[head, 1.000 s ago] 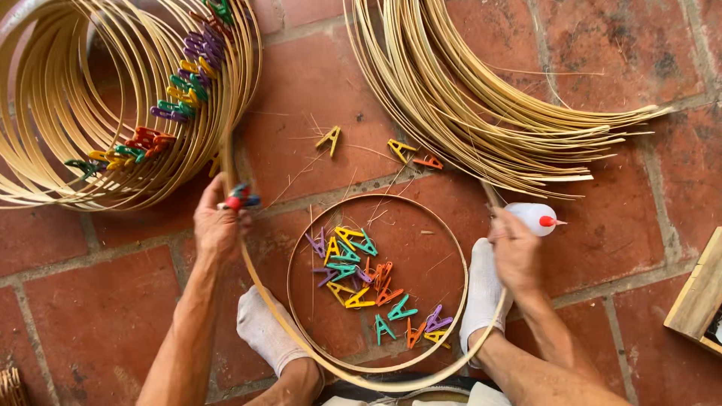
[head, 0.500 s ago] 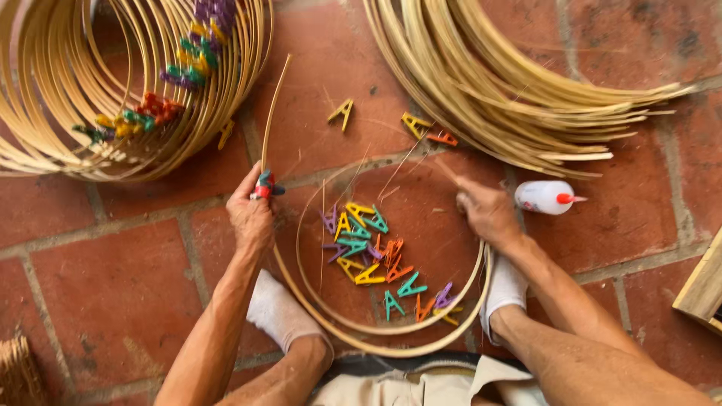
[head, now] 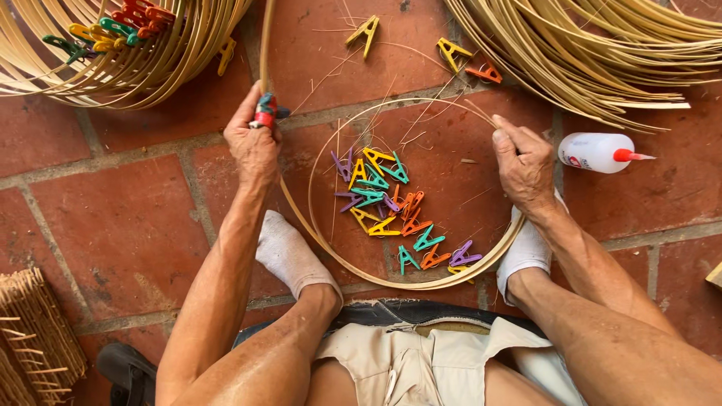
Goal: The person sits on a tiled floor and assembles bamboo strips into circular frames. They apply glue to the ends of the strips, join them to form a circle, and secure the joint with a colorful clothespin. The person repeats this process to create multiple bamboo rings.
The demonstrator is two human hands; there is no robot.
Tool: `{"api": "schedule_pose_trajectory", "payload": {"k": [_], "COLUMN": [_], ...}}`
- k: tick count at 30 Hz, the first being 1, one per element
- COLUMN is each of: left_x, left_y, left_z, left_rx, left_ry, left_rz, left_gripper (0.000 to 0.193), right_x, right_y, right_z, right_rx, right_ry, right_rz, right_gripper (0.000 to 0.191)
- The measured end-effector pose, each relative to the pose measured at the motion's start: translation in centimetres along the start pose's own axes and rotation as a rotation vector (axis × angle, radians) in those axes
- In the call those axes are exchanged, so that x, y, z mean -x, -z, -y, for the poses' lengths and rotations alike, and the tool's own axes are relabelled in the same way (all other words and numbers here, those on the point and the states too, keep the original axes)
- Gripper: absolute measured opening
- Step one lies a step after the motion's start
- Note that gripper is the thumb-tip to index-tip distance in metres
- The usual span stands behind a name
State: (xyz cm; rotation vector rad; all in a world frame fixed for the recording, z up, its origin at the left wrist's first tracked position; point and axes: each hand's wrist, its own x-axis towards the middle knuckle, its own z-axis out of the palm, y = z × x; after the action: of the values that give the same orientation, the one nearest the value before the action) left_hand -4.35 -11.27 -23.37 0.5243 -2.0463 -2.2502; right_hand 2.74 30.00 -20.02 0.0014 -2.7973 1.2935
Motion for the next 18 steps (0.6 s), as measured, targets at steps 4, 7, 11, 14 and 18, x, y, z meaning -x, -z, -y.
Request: {"api": "schedule_pose_trajectory", "payload": {"k": [4, 7, 11, 14, 18], "left_x": [0.2, 0.0, -0.2, 0.2, 2.2], "left_y": [-0.1, 0.9, 1.2, -0.8, -4.0], "left_z": [0.4, 0.4, 0.4, 0.6, 1.2], "left_rx": [0.0, 0.057, 0.059, -0.036, -0.172], "left_ry": [-0.006, 0.003, 0.008, -0.052, 0.051], "left_rz": [0.002, -0.109, -0.133, -0.043, 0.17], "left_gripper": [0.056, 0.053, 0.057, 0.036, 0.034], "right_x": [-0.2, -0.3, -0.2, -0.3, -1.3], "right_y": [0.1, 0.4, 0.2, -0.4, -0.9], "right_z": [-0.3, -0.3, 0.4, 1.3, 2.3], "right_rx": [0.041, -0.013, 0.114, 0.107, 0.054], "right_ry": [-0.049, 0.002, 0.011, 0.0, 0.025], "right_rz": [-0.004, -0.066, 0.035, 0.11, 0.16], "right_gripper": [0.03, 0.028, 0.027, 0.027, 0.025]}}
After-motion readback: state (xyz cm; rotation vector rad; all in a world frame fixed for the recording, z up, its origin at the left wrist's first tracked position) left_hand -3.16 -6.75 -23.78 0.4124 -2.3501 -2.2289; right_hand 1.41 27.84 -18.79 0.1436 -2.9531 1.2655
